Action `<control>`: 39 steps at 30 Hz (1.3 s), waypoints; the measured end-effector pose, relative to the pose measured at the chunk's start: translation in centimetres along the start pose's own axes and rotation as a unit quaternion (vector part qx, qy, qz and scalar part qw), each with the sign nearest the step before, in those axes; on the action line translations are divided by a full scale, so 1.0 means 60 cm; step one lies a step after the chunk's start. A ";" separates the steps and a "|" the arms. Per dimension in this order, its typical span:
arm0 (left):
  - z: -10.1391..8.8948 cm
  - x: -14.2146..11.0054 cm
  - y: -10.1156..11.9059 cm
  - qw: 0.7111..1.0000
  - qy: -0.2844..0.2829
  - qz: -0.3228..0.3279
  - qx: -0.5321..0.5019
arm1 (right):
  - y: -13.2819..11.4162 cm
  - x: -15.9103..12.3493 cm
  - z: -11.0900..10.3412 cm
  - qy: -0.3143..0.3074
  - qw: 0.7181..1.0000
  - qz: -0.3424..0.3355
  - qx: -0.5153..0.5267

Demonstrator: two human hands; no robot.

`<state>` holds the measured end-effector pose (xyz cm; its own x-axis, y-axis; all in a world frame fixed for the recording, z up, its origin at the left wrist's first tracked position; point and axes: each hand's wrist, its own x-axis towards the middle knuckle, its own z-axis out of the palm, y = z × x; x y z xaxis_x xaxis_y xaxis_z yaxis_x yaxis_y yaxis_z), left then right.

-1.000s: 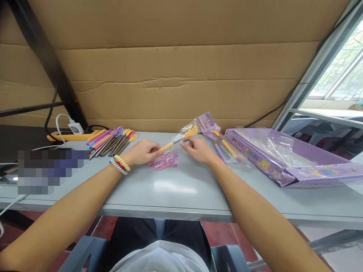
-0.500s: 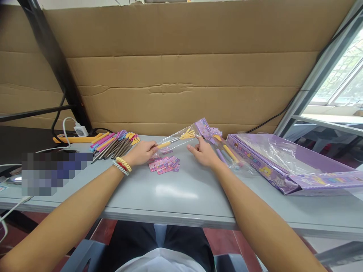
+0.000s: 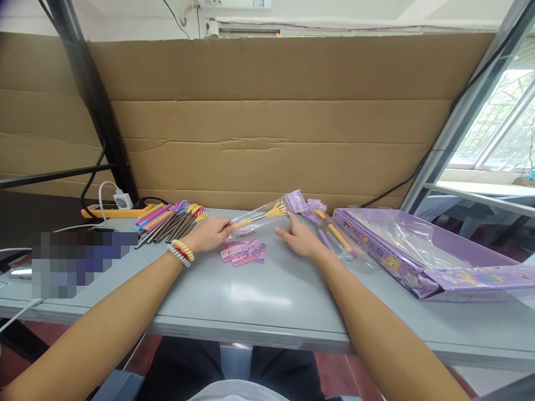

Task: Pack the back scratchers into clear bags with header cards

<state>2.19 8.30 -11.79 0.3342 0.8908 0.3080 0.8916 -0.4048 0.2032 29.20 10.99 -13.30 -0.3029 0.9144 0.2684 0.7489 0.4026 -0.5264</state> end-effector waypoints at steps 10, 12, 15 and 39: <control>0.006 0.003 -0.002 1.000 -0.002 -0.010 0.007 | 0.010 0.006 -0.003 0.050 0.995 -0.039 0.070; 0.007 0.003 -0.003 1.000 0.003 -0.010 0.009 | 0.008 0.005 -0.004 0.049 0.996 -0.049 0.057; 0.007 0.004 -0.006 1.000 0.016 -0.013 0.016 | 0.002 0.002 -0.004 0.031 0.998 -0.052 0.031; -0.016 0.017 -0.030 0.896 0.210 -0.077 -0.384 | -0.007 0.009 -0.004 0.108 0.984 -0.143 -0.016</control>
<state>0.67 9.74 -10.97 -0.0631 0.8574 0.5108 0.3902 -0.4499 0.8034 28.84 11.31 -12.71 -0.3742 0.7323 0.5689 0.6698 0.6377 -0.3803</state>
